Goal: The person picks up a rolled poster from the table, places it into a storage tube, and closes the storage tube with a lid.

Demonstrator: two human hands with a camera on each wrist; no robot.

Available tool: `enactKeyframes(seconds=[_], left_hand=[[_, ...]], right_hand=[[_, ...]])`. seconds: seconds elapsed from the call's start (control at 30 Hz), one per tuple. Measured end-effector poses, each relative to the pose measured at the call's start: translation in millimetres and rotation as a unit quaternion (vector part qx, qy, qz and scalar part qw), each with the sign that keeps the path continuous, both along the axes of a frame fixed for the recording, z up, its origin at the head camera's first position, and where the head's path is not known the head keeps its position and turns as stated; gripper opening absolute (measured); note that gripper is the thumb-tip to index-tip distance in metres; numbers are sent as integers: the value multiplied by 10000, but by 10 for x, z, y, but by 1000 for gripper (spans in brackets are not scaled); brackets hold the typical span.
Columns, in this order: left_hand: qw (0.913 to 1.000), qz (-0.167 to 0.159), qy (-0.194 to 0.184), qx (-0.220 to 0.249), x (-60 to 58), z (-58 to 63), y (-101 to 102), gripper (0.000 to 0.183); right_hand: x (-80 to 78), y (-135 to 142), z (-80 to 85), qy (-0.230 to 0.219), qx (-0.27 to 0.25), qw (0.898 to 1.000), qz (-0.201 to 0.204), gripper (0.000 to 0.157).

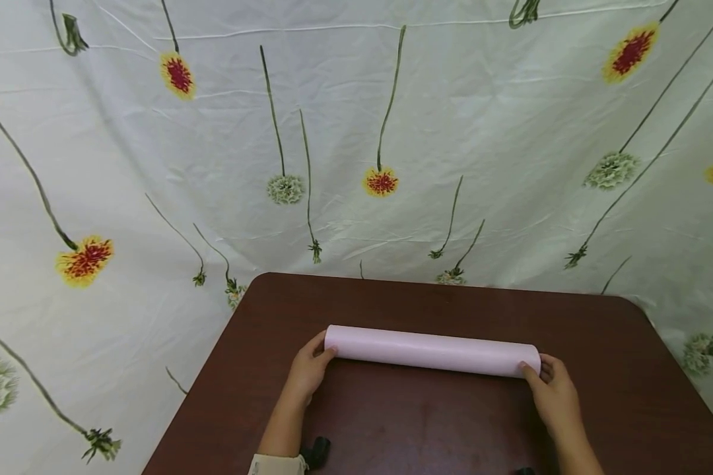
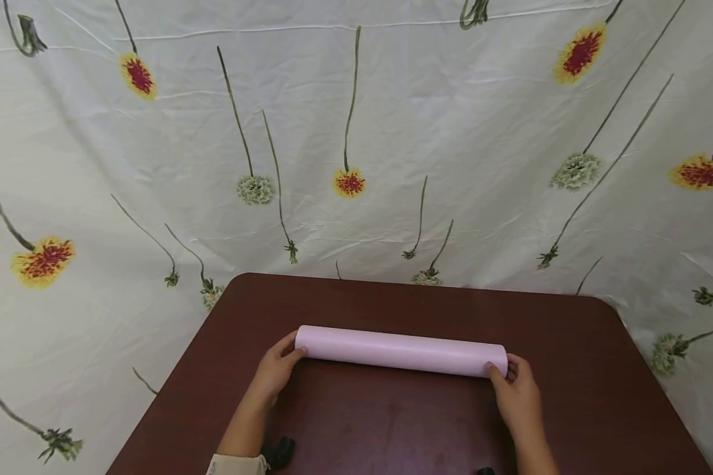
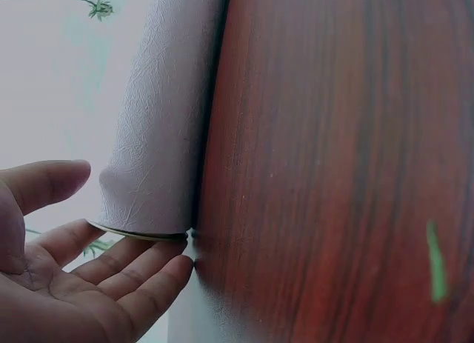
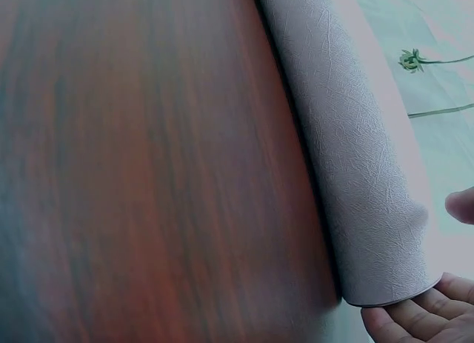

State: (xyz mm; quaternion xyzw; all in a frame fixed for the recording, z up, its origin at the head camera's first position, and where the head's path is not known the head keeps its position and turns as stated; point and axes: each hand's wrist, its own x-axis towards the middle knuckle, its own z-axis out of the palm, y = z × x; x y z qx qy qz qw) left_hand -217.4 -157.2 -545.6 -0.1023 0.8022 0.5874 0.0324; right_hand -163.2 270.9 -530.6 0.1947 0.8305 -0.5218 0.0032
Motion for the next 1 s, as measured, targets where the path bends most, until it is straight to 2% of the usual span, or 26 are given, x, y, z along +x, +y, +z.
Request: enactKeyframes(seconds=[0.2, 0.57, 0.8, 1.0], left_hand=[[9997, -227, -30, 45, 13, 11, -21, 59], [9993, -354, 45, 53, 29, 22, -37, 61], [9994, -336, 10, 101, 40, 14, -72, 62], [9998, -171, -50, -16, 50, 63, -104, 62]], right_hand=[[1, 7, -24, 78, -51, 10000, -13, 77], [-3, 13, -43, 59, 148, 9998, 70, 79], [-2, 9, -61, 170, 137, 9998, 19, 79], [14, 8, -66, 577, 369, 9974, -240, 70]])
